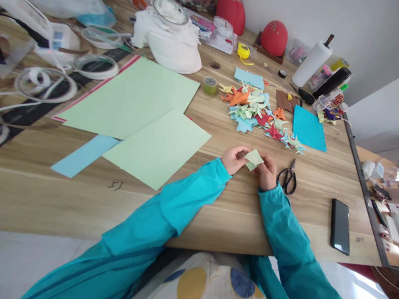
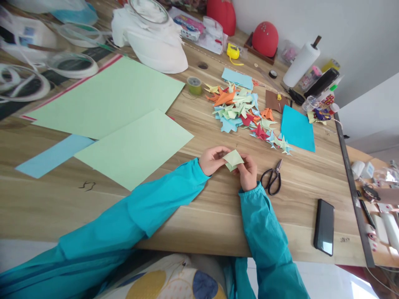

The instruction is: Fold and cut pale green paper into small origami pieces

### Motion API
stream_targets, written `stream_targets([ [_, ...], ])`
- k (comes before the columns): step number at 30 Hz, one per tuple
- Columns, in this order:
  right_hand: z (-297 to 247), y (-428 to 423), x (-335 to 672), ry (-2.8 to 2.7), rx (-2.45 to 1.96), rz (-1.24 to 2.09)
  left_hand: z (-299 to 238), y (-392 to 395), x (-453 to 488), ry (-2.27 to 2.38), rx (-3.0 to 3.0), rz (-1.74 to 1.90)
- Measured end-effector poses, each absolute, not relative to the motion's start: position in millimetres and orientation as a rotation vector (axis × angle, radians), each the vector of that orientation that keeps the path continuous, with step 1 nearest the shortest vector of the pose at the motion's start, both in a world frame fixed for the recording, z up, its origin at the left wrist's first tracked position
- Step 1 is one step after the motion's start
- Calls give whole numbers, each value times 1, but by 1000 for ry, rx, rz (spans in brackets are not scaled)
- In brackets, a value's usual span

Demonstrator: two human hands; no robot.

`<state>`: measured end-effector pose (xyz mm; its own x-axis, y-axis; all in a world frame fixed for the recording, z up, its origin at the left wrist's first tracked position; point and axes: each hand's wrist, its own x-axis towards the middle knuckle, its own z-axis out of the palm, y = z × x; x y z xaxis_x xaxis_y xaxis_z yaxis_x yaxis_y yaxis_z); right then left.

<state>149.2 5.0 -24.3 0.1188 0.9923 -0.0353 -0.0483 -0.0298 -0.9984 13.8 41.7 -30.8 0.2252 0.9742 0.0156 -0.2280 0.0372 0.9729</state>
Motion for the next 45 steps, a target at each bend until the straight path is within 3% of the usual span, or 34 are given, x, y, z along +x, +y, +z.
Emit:
stream_targets([
  [45, -16, 2, 142, -1198, -1322, 1091, -24, 37, 9, 800, 1520, 1263],
])
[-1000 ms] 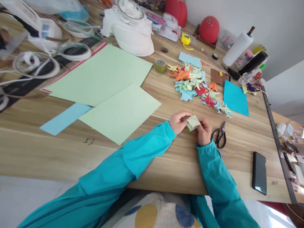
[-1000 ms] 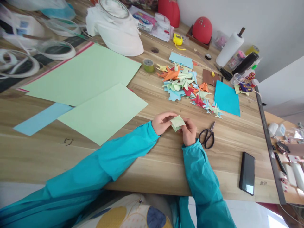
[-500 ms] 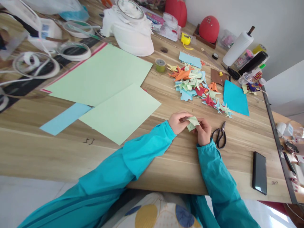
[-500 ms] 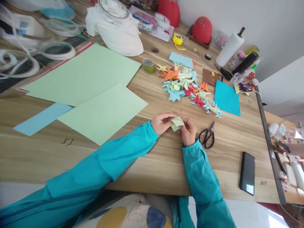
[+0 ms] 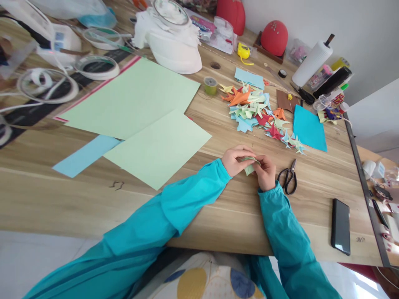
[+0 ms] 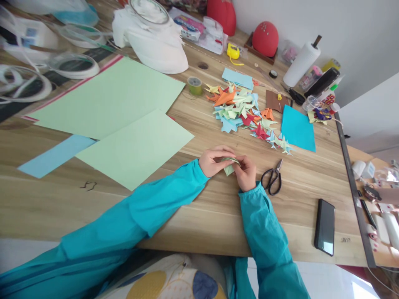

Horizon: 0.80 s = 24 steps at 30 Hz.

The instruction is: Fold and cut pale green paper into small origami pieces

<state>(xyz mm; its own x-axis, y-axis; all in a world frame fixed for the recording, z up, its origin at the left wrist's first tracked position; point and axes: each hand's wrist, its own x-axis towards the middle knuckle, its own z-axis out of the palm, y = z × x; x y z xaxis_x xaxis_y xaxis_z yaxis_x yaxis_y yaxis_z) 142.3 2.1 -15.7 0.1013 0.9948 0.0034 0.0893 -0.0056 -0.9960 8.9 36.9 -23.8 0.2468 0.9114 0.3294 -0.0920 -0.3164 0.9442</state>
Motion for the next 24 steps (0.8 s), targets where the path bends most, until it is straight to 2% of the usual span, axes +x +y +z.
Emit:
stream_targets([
  [24, -17, 3, 144, -1387, -1354, 1146, -18, 38, 8, 816, 1329, 1217],
])
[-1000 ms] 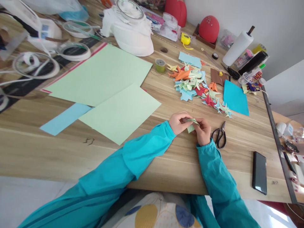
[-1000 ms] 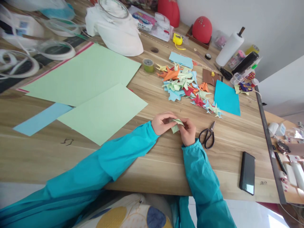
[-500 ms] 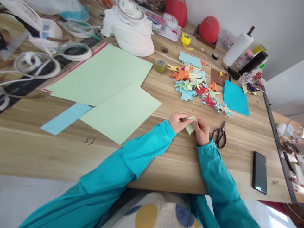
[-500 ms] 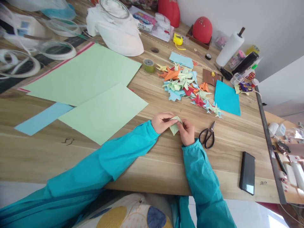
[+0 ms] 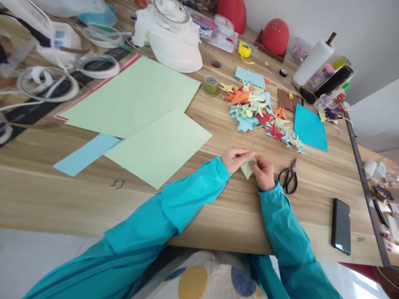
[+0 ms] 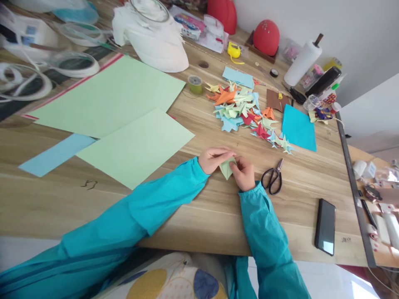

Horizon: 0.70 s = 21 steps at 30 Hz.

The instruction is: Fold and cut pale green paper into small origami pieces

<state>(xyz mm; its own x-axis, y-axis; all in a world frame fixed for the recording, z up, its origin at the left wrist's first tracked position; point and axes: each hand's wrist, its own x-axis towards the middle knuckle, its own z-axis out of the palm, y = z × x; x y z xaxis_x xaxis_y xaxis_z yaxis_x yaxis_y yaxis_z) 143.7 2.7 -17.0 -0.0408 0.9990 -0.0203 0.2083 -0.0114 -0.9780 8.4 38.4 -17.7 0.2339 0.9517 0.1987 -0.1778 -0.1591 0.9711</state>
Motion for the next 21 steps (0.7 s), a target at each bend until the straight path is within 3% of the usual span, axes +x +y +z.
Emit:
stream_targets([
  [21, -19, 4, 143, -1331, -1362, 1144, -16, 39, 7, 769, 1208, 1229],
])
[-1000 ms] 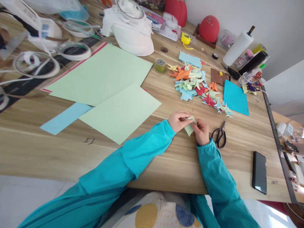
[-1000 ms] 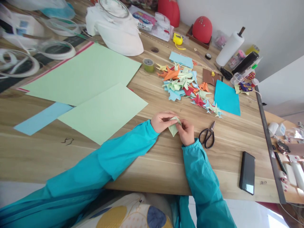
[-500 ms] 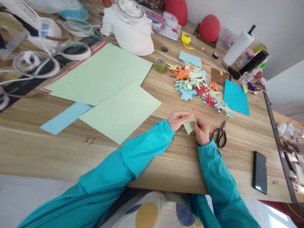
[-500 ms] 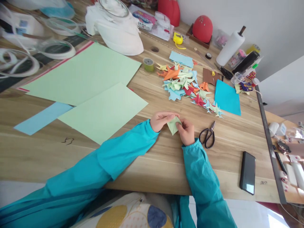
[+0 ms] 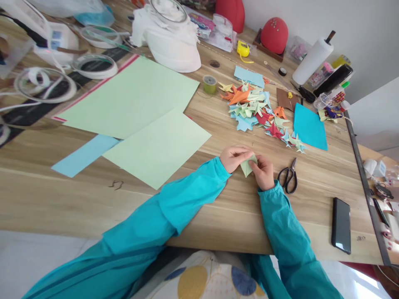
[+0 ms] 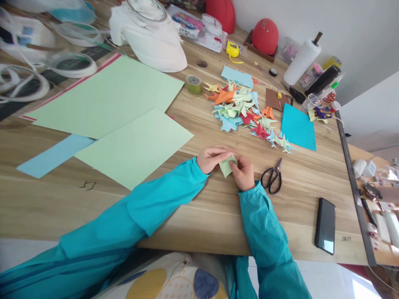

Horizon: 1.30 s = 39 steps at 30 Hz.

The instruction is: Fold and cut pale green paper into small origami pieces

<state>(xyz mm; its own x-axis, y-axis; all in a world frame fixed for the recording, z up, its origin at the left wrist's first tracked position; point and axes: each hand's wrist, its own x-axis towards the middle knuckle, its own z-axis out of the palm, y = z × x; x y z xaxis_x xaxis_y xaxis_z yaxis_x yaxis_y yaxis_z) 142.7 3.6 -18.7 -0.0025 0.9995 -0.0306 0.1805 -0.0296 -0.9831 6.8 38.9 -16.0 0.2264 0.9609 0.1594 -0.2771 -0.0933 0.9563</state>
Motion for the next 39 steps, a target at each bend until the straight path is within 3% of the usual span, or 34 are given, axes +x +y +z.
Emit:
stream_targets([
  [8, -17, 3, 143, -1327, -1376, 1147, -12, 39, 6, 759, 1130, 1220],
  [15, -21, 6, 146, -1107, -1377, 1145, -26, 47, 12, 714, 634, 1116],
  [39, -26, 7, 148, -1102, -1316, 1155, -23, 43, 12, 729, 854, 982],
])
